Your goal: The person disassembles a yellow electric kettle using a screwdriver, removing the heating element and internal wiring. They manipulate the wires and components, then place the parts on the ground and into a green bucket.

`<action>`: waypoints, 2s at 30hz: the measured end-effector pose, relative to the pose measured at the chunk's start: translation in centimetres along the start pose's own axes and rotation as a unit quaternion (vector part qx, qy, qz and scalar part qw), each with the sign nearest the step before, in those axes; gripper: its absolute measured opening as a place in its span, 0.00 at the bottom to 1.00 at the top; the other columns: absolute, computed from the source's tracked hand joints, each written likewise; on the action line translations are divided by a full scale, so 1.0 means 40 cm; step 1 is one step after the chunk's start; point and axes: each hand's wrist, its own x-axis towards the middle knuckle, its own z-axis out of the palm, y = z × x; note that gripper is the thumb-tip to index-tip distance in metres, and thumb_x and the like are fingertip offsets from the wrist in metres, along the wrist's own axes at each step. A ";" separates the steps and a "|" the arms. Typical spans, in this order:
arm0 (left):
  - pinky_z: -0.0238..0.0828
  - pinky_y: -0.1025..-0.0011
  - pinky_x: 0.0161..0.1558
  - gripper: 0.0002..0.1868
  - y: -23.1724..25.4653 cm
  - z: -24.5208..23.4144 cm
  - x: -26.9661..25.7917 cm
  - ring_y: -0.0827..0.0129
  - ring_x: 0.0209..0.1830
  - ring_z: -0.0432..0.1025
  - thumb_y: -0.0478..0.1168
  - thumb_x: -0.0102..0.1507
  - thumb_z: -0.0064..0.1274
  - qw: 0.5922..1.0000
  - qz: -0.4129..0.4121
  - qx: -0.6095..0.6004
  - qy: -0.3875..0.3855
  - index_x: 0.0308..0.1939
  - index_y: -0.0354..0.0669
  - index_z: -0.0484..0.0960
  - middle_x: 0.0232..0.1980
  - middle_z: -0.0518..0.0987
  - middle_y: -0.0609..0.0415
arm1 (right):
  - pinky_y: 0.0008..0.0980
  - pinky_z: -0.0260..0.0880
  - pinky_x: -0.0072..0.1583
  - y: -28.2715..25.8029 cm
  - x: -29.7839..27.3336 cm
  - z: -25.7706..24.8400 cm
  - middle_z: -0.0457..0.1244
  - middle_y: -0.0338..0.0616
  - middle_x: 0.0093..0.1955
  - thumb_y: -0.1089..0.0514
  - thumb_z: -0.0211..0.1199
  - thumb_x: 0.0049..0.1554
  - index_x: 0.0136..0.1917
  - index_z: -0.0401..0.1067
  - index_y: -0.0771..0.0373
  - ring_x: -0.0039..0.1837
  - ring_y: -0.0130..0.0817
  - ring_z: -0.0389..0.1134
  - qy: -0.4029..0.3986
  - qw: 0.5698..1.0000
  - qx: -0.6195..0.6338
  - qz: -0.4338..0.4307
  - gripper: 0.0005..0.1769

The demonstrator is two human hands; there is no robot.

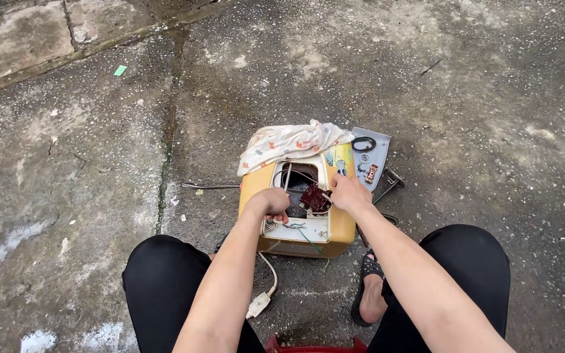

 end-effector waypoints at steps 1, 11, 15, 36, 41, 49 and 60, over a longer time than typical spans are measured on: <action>0.67 0.74 0.19 0.21 0.000 0.001 -0.001 0.69 0.18 0.71 0.32 0.65 0.31 1.000 0.000 0.000 0.001 0.44 0.23 0.81 0.32 0.84 0.40 | 0.47 0.67 0.63 0.012 0.008 0.011 0.60 0.58 0.66 0.53 0.49 0.64 0.60 0.73 0.47 0.64 0.58 0.69 0.000 1.000 0.000 0.000 0.15; 0.67 0.72 0.17 0.21 0.006 0.071 0.106 0.69 0.12 0.61 0.41 0.67 0.43 0.974 -0.002 -0.184 0.136 0.25 0.36 0.86 0.21 0.75 0.48 | 0.47 0.67 0.68 0.061 0.043 0.055 0.60 0.60 0.67 0.46 0.51 0.65 0.64 0.71 0.43 0.70 0.58 0.66 -0.023 0.999 0.025 -0.013 0.16; 0.76 0.67 0.21 0.20 -0.001 0.100 0.199 0.66 0.13 0.71 0.39 0.64 0.42 0.974 -0.021 -0.148 0.170 0.26 0.39 0.88 0.21 0.79 0.47 | 0.46 0.67 0.68 0.059 0.050 0.052 0.57 0.59 0.68 0.45 0.48 0.66 0.64 0.68 0.42 0.70 0.58 0.66 -0.050 0.999 0.017 -0.008 0.15; 0.76 0.51 0.58 0.23 0.100 0.093 0.025 0.38 0.60 0.75 0.33 0.63 0.38 0.975 0.011 -0.083 0.208 0.58 0.25 0.80 0.56 0.79 0.26 | 0.40 0.80 0.41 0.071 0.087 0.075 0.54 0.64 0.65 0.47 0.49 0.67 0.59 0.64 0.50 0.59 0.63 0.70 -0.112 0.994 0.009 0.003 0.11; 0.75 0.48 0.57 0.24 0.143 0.115 -0.007 0.37 0.59 0.75 0.31 0.63 0.38 0.973 0.020 -0.139 0.185 0.60 0.24 0.78 0.56 0.78 0.23 | 0.39 0.81 0.41 0.063 0.077 0.065 0.54 0.63 0.65 0.49 0.50 0.67 0.58 0.63 0.51 0.55 0.61 0.71 -0.111 0.994 0.011 0.007 0.10; 0.72 0.44 0.61 0.28 0.156 0.116 -0.013 0.34 0.65 0.71 0.33 0.64 0.36 0.966 0.014 -0.180 0.184 0.68 0.25 0.72 0.63 0.74 0.23 | 0.38 0.81 0.42 0.070 0.094 0.073 0.56 0.60 0.63 0.50 0.50 0.66 0.58 0.63 0.49 0.46 0.54 0.74 -0.108 0.994 -0.003 -0.002 0.08; 0.74 0.48 0.60 0.29 0.144 0.056 -0.024 0.33 0.68 0.68 0.28 0.65 0.36 0.989 0.045 -0.046 0.131 0.71 0.27 0.70 0.68 0.72 0.25 | 0.39 0.82 0.43 0.075 0.098 0.074 0.54 0.62 0.64 0.53 0.52 0.64 0.59 0.63 0.50 0.48 0.59 0.73 -0.117 0.993 0.010 0.002 0.10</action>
